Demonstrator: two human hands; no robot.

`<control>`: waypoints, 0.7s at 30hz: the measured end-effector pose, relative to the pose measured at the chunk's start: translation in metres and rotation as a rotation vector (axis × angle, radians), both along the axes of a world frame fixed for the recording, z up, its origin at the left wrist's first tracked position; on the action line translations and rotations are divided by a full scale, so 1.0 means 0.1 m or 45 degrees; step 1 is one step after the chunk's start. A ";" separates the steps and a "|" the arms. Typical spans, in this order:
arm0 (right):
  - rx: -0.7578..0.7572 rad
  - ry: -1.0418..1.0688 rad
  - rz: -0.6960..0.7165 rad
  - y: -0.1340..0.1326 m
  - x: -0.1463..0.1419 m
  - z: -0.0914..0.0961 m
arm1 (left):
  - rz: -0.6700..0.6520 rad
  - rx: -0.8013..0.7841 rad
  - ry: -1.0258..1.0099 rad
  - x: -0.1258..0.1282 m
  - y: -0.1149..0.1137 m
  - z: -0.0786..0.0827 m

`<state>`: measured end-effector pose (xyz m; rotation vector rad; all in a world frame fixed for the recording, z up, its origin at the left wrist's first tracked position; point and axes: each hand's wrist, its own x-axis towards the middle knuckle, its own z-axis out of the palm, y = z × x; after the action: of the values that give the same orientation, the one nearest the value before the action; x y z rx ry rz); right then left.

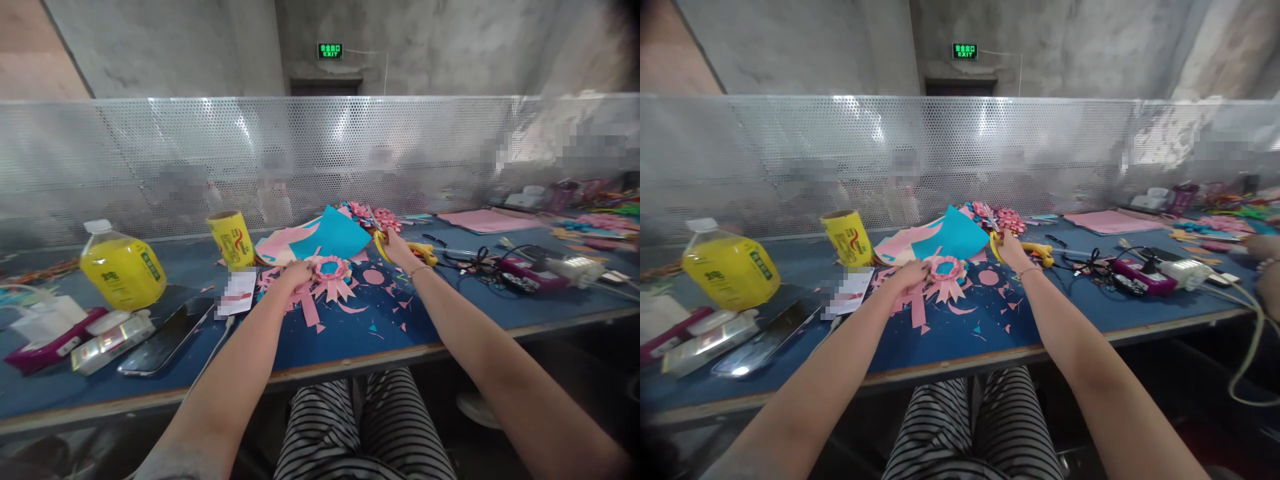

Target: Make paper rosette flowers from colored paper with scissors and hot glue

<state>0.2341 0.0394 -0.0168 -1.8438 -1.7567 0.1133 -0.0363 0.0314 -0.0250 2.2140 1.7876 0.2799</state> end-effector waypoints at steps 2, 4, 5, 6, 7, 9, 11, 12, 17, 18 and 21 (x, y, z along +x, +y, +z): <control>0.005 0.050 0.032 0.00 -0.07 -0.03 | -0.021 -0.015 0.003 0.00 -0.02 0.00; 0.009 0.102 0.071 0.00 -0.11 -0.06 | -0.039 -0.020 0.007 0.00 -0.03 0.02; 0.012 0.122 0.091 0.01 -0.12 -0.08 | -0.046 -0.019 0.010 0.00 -0.03 0.04; 0.014 0.133 0.107 0.02 -0.12 -0.10 | -0.053 -0.017 0.013 0.00 -0.04 0.06; 0.020 0.137 0.118 0.03 -0.12 -0.11 | -0.059 -0.016 0.018 0.00 -0.04 0.07; 0.041 0.136 0.132 0.06 -0.11 -0.16 | -0.065 -0.012 0.029 0.00 -0.06 0.10; 0.073 0.147 0.140 0.10 -0.11 -0.20 | -0.060 -0.004 0.040 0.00 -0.07 0.11; 0.086 0.161 0.141 0.11 -0.11 -0.21 | -0.053 0.001 0.045 0.01 -0.08 0.11; 0.101 0.325 0.146 0.13 -0.15 -0.22 | -0.012 0.026 0.074 0.02 -0.07 0.09; 0.114 0.355 0.138 0.12 -0.16 -0.21 | -0.008 0.031 0.082 0.02 -0.07 0.09; 0.204 0.389 0.100 0.09 -0.17 -0.18 | -0.007 0.046 0.105 0.03 -0.05 0.09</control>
<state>0.2174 0.0480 -0.0349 -1.5532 -1.5758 0.2630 -0.0334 0.0262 -0.0163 2.2867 1.8317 0.2248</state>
